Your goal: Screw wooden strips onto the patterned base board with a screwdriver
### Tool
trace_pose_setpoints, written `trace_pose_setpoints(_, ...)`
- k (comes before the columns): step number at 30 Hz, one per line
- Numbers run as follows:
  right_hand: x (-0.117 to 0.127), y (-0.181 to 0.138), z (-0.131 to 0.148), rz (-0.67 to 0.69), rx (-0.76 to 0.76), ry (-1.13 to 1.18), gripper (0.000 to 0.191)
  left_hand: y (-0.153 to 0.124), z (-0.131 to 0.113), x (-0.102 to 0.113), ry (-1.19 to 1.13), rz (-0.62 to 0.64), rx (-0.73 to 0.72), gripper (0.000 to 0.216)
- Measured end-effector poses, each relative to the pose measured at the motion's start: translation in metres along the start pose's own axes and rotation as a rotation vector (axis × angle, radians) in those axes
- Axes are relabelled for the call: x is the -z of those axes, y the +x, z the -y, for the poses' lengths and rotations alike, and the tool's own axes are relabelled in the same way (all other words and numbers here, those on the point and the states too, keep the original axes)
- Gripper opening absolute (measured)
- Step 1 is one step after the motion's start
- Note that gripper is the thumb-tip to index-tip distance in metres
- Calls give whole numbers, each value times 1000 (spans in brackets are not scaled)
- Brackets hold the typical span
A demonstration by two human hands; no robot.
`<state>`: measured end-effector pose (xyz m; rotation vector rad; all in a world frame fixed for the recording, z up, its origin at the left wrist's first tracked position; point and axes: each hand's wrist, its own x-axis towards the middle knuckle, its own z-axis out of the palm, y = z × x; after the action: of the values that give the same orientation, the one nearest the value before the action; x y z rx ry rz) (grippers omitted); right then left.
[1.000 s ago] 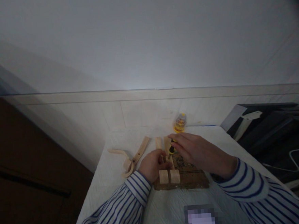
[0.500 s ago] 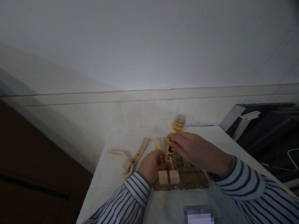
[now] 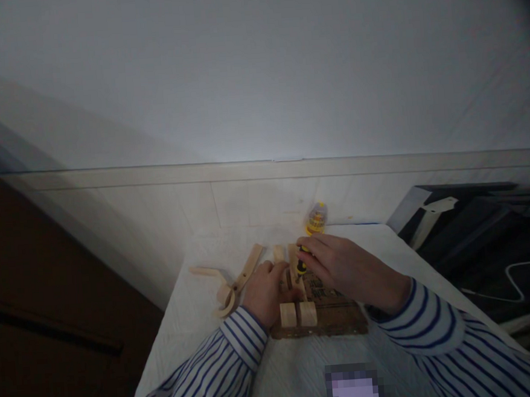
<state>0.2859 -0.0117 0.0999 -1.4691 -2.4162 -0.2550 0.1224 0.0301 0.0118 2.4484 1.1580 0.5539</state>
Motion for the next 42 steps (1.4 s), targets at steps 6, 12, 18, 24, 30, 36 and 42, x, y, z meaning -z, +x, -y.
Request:
trace_pose_setpoints(6,-1,0,-1,0,8,2,19,1,4,-3,52,9,-47,57)
trace_pose_setpoints(12,-2,-1,-3,-5,-1,10,19,1,4,-2,122,22,-80,53)
trace_pose_setpoints(18,-1,0,-3,1,-23,19,19,1,5,-3,150,27,-83,51)
trace_pose_setpoints(24,0,0,-3,20,-24,22,19,1,5,-1,156,27,-99,49)
trace_pose_setpoints(30,-1,0,-4,35,-52,90,18,2,3,0,156,33,-105,49)
trace_pose_setpoints(36,-1,1,-3,47,-108,189,16,1,2,2,174,14,-110,49)
trace_pose_setpoints(42,-1,0,-3,36,-111,190,15,1,3,4,236,-151,-143,58)
